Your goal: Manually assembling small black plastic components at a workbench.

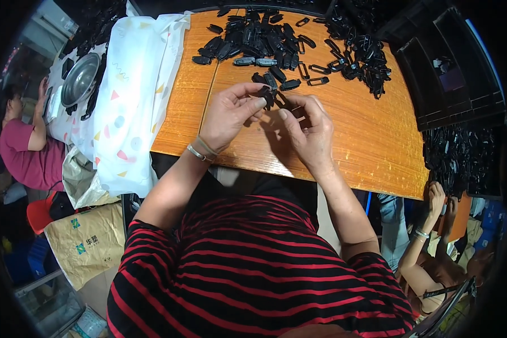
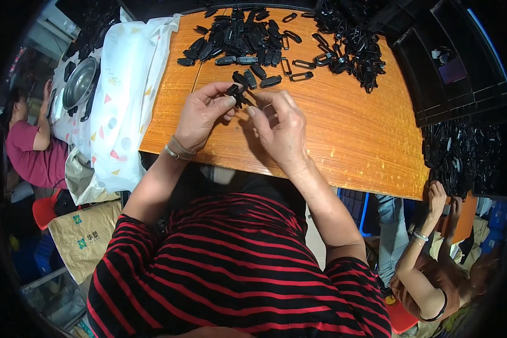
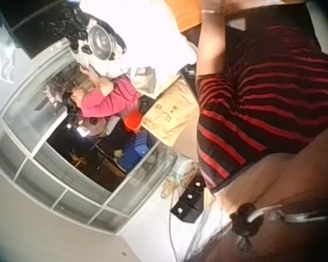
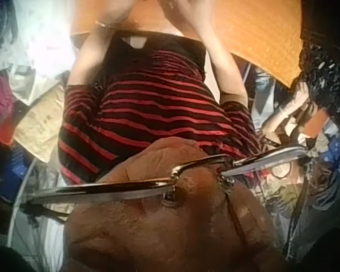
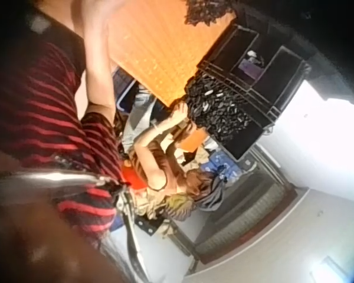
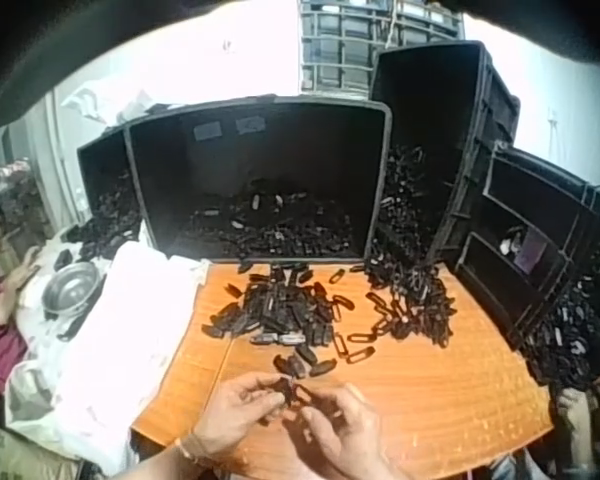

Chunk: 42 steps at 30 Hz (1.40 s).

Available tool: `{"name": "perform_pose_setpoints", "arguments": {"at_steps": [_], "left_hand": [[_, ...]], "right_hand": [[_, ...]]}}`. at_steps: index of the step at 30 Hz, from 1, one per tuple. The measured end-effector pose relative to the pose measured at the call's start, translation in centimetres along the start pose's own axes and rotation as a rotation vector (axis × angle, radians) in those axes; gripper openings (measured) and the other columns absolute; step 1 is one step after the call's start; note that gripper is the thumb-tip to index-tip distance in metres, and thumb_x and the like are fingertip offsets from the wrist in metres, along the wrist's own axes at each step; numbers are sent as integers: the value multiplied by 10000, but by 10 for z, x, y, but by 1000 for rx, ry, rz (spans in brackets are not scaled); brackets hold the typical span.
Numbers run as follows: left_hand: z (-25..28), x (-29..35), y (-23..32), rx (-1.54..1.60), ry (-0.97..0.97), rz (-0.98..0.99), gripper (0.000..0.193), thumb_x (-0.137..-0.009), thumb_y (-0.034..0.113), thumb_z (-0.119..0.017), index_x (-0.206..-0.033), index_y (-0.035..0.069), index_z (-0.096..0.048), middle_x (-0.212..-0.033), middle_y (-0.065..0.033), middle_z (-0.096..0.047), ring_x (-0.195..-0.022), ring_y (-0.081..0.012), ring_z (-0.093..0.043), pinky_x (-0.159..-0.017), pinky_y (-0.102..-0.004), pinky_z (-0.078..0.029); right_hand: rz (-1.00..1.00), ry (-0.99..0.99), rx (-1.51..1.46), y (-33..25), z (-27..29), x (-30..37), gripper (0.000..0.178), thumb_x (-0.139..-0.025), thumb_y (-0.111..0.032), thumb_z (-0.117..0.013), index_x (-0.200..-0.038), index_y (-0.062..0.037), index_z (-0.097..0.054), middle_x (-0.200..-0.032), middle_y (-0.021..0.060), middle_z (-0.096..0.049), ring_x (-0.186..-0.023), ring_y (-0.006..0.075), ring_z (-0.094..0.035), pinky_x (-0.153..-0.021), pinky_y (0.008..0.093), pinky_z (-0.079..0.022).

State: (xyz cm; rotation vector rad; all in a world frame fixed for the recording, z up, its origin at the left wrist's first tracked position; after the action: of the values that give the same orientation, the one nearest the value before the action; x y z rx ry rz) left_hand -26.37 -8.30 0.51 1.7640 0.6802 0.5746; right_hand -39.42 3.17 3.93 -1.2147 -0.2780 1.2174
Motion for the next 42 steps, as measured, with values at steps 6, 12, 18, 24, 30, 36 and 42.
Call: {"name": "perform_pose_setpoints", "arguments": {"at_steps": [6,12,18,24,30,36,42], "left_hand": [[-7,3,7,63,-89,-87,297,-910,74,-633,-1193,-3,-586,-884,-12,-655,-722,-39,-602,-644,-176,-492],[-7,7,7,-27,-50,-146,291,-914,50,-618,-1197,-11,-583,-886,-13,-656,-719,-44,-606,-651,-181,-499],[-14,18,-6,58,-7,-107,319,-921,23,-584,-1238,-12,-569,-859,14,-636,-709,-23,-527,-644,-164,-447],[-17,32,-12,-69,68,-147,225,-947,83,-561,-1151,0,-609,-841,26,-578,-734,-26,-517,-630,-165,-428],[-27,30,0,-63,-12,-220,208,-996,178,-485,-937,16,-602,-781,15,-565,-715,-45,-507,-637,-192,-427],[-33,28,1,-14,-50,-166,227,-997,195,-487,-890,22,-587,-733,17,-544,-677,-54,-494,-628,-201,-426],[-8,-1,-15,16,-38,65,280,-1002,276,-494,-888,31,-570,-760,-9,-577,-639,-59,-530,-612,-200,-438]], "right_hand": [[57,34,-38,-2,-7,-2,206,-844,-46,-694,-1031,5,-625,-881,65,-595,-713,96,-615,-553,202,-482],[110,18,37,-2,-11,-1,203,-823,-34,-707,-1005,5,-624,-852,64,-582,-685,100,-599,-548,210,-472],[140,33,88,3,-18,7,212,-789,-31,-723,-976,-5,-627,-817,83,-567,-662,153,-605,-549,241,-475],[115,28,133,-1,-28,21,297,-751,-49,-751,-1012,-21,-612,-856,107,-588,-694,205,-621,-589,311,-503],[198,-55,97,-3,-36,22,463,-798,-89,-722,-1202,-19,-508,-949,133,-608,-772,211,-624,-667,294,-502],[-6,-64,-200,-4,-39,30,408,-856,-121,-688,-1199,-8,-499,-915,82,-595,-750,128,-551,-661,255,-462],[-53,-320,25,28,-7,0,256,-826,-136,-729,-1031,-15,-634,-894,72,-629,-745,143,-586,-654,269,-482]]}}
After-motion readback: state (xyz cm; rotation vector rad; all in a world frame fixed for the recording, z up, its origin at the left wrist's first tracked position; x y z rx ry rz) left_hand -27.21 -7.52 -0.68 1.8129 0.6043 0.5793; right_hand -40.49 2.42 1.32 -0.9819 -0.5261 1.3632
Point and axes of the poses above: each hand's wrist, its own x-axis away from the middle knuckle, its own z-axis out of the back of the hand, y = z × x, the point moved 4 cm from there along -x, towards the middle knuckle
